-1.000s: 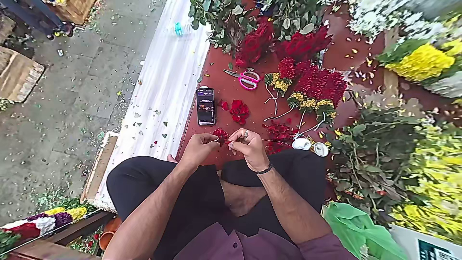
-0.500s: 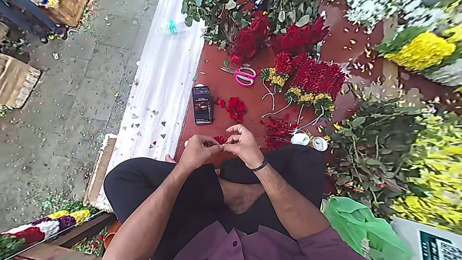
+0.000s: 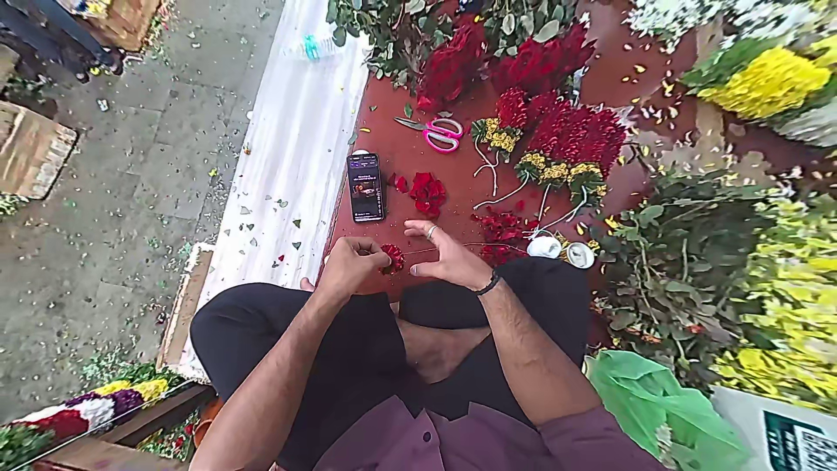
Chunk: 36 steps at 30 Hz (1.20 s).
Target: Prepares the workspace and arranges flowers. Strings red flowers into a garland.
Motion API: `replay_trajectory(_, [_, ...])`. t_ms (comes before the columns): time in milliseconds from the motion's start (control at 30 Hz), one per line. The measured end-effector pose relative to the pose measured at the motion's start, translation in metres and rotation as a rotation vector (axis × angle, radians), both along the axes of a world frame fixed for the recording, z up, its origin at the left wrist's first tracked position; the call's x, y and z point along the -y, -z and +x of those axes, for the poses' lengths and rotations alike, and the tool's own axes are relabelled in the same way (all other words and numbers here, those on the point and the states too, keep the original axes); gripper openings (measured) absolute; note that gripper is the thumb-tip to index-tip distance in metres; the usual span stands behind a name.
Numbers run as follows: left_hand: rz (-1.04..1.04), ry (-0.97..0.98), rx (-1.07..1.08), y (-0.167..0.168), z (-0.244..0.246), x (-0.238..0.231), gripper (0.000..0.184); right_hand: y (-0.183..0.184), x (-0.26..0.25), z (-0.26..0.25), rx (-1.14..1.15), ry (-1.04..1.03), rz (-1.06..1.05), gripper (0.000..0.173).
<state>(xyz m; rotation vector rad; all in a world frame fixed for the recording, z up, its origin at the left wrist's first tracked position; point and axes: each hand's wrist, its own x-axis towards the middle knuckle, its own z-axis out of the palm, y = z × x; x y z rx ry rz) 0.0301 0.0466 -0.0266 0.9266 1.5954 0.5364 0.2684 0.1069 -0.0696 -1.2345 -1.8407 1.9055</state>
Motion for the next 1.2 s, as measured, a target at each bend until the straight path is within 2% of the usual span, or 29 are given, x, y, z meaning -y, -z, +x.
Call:
replay_trajectory(67, [-0.005,-0.007,-0.014,-0.001,-0.001,0.0,0.016,0.01,0.001,-0.003,0.005,-0.073,0.007,0.08])
replay_trajectory(100, [-0.007,-0.018,-0.016,-0.001,-0.002,0.0,0.016,0.011,0.002,-0.003,0.014,-0.071,0.02,0.066])
replay_trajectory(200, [-0.033,-0.049,-0.012,-0.003,-0.007,0.001,0.015,0.0,0.0,0.005,-0.064,0.037,0.111,0.011])
replay_trajectory(233, [-0.042,-0.066,-0.015,-0.004,-0.007,0.001,0.016,-0.007,-0.001,0.009,-0.089,0.072,0.131,0.006])
replay_trajectory(333, [-0.057,-0.124,-0.029,-0.006,-0.011,0.001,0.022,-0.015,-0.003,0.014,-0.152,0.063,0.136,0.005])
replay_trajectory(433, [-0.039,-0.098,-0.168,-0.006,-0.016,0.0,0.02,-0.017,0.002,0.005,-0.227,-0.141,0.061,0.008])
replay_trajectory(500, [0.006,0.103,-0.371,-0.009,-0.017,-0.002,0.017,-0.026,0.007,-0.004,-0.333,-0.158,0.075,0.008])
replay_trajectory(567, [0.028,0.405,-0.505,-0.017,-0.012,0.0,0.013,-0.032,0.007,-0.01,-0.407,-0.049,0.172,0.006])
replay_trajectory(600, [0.022,0.546,-0.478,-0.024,-0.009,0.001,0.013,-0.032,0.005,-0.012,-0.412,0.017,0.197,0.005])
replay_trajectory(667, [0.043,0.724,-0.253,-0.037,-0.002,-0.002,0.013,-0.025,-0.001,-0.012,-0.407,0.081,0.155,0.007])
replay_trajectory(700, [0.085,0.728,-0.081,-0.041,-0.001,-0.003,0.013,-0.018,-0.002,-0.012,-0.408,0.079,0.093,0.008])
replay_trajectory(767, [0.223,0.563,0.236,-0.043,0.003,-0.004,0.014,0.0,-0.002,-0.011,-0.439,0.037,-0.071,0.012])
replay_trajectory(833, [0.322,0.302,0.349,-0.042,0.008,-0.006,0.009,0.02,0.008,-0.011,-0.574,0.005,-0.155,0.014])
replay_trajectory(867, [0.339,0.176,0.318,-0.039,0.009,-0.006,0.007,0.027,0.015,-0.012,-0.623,-0.02,-0.161,0.013])
replay_trajectory(900, [0.339,0.072,0.219,-0.035,0.009,-0.006,0.007,0.014,0.018,-0.018,-0.569,-0.019,-0.23,0.011])
replay_trajectory(933, [0.33,0.01,0.079,-0.03,0.008,-0.006,0.008,0.003,0.018,-0.024,-0.505,-0.061,-0.265,0.008])
replay_trajectory(1000, [0.249,-0.05,-0.178,-0.019,0.002,-0.006,0.012,-0.007,0.016,-0.031,-0.483,-0.163,-0.204,0.01])
replay_trajectory(1100, [0.061,0.031,-0.363,-0.012,-0.007,-0.004,0.013,-0.013,0.012,-0.026,-0.498,-0.167,-0.112,0.013])
replay_trajectory(1200, [-0.043,0.168,-0.298,-0.012,-0.016,-0.004,0.015,-0.019,0.001,-0.008,-0.434,-0.083,-0.026,0.012])
